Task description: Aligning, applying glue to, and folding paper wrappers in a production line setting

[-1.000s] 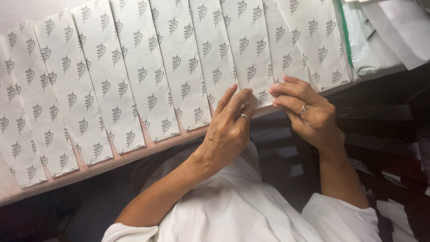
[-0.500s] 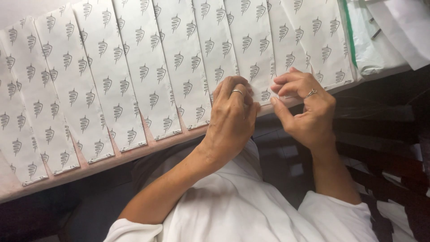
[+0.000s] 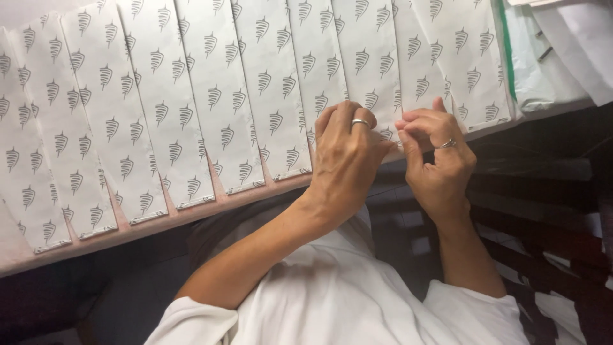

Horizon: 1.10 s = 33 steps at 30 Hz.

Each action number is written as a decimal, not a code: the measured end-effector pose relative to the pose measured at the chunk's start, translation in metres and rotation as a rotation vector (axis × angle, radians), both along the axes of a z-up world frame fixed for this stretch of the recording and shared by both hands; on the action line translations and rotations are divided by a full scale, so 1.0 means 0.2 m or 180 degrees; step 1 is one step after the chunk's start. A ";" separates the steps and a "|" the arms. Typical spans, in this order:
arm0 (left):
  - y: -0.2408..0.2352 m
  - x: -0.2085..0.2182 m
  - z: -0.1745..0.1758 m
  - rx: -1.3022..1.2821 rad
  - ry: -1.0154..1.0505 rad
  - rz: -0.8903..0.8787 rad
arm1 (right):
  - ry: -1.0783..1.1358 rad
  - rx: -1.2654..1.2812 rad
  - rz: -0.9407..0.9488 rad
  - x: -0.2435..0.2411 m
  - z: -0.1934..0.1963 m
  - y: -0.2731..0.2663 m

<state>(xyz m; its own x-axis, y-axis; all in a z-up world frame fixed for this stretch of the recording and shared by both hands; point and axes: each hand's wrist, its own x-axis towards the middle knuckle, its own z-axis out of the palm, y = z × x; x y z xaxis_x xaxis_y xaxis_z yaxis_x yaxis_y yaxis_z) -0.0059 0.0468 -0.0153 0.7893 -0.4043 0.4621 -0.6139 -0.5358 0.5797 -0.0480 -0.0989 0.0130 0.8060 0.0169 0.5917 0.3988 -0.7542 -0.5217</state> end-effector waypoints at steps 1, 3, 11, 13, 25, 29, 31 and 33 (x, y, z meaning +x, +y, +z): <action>-0.02 0.01 -0.04 0.0110 -0.0153 -0.0038 | 0.0024 -0.0009 0.0000 0.00 0.00 0.00; 0.02 0.00 0.03 0.0030 0.0067 -0.0029 | 0.0083 -0.0016 -0.0020 -0.01 0.02 0.00; 0.07 -0.03 0.14 -0.0185 0.0475 -0.0131 | 0.0145 -0.0149 -0.0272 0.00 0.01 0.05; 0.08 -0.04 0.13 -0.0087 0.0325 -0.0184 | 0.0127 -0.0099 -0.0285 0.00 -0.03 0.04; 0.42 -0.11 0.11 -0.0262 -0.0496 -0.0300 | -0.0067 -0.0093 0.0482 0.00 0.03 0.08; 0.45 -0.09 0.09 -0.0212 -0.0503 -0.0411 | 0.0136 -0.0057 0.0943 0.04 0.07 0.15; 0.45 -0.07 0.09 -0.0142 -0.0343 -0.0414 | 0.0229 -0.0064 0.1069 0.05 0.09 0.16; 0.45 -0.06 0.12 -0.0180 -0.0344 -0.0437 | 0.0313 -0.0044 0.1087 0.06 0.10 0.16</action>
<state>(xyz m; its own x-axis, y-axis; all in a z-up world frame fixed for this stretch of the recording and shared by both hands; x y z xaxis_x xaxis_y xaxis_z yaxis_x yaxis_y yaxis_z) -0.0174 0.1376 0.0080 0.6730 -0.4758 0.5663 -0.7394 -0.4110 0.5333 -0.0362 -0.0670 0.0330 0.8055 0.3028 0.5094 0.5776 -0.5932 -0.5608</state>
